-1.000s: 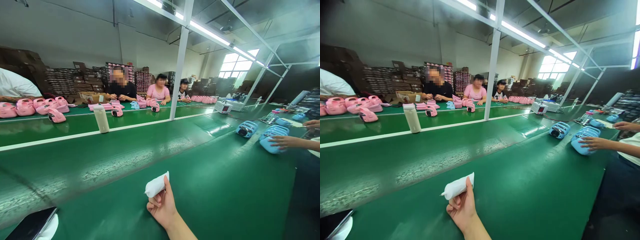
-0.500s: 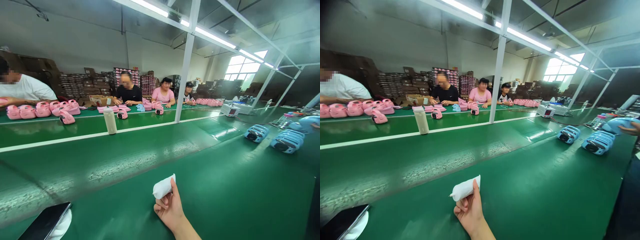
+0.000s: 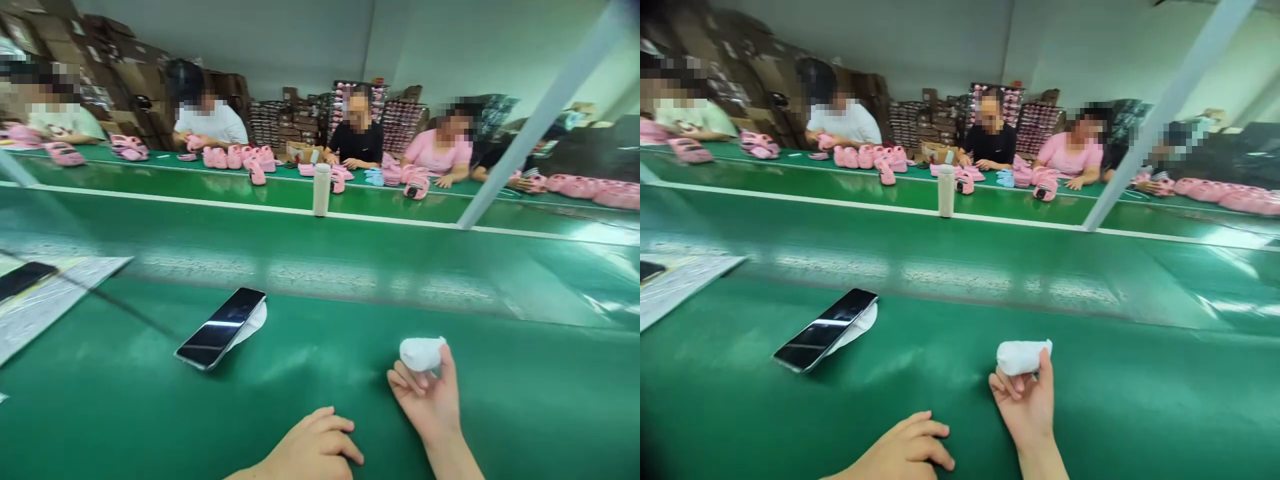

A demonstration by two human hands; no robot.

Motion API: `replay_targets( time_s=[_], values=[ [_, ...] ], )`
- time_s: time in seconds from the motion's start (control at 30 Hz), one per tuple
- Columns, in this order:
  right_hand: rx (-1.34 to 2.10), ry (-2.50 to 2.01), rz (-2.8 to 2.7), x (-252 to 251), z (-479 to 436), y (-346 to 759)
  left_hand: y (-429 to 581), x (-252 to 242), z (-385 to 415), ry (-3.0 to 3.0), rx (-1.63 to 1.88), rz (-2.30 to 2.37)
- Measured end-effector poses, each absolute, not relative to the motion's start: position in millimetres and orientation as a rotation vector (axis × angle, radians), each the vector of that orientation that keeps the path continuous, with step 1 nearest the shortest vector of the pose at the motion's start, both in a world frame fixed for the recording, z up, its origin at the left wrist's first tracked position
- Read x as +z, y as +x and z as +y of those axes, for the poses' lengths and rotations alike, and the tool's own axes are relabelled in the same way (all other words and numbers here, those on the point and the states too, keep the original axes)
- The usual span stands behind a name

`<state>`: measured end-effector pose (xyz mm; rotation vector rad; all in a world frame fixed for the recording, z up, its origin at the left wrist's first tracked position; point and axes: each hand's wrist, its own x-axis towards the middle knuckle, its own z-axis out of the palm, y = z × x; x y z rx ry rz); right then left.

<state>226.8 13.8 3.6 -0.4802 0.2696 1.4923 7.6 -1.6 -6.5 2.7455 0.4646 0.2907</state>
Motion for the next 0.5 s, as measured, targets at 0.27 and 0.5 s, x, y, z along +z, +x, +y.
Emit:
replay_targets(
  time_s=[0.27, 0.5],
  values=[
    [1.485, -0.461, 0.256, 0.0, 10.1, 228.4, 11.9, 1.1, -3.7, 2.558, 0.115, 0.574],
    [1.493, -0.427, 0.218, -7.8, 12.6, 227.2, 11.2, 7.4, -2.0, 2.545, 0.232, 0.592]
  ],
)
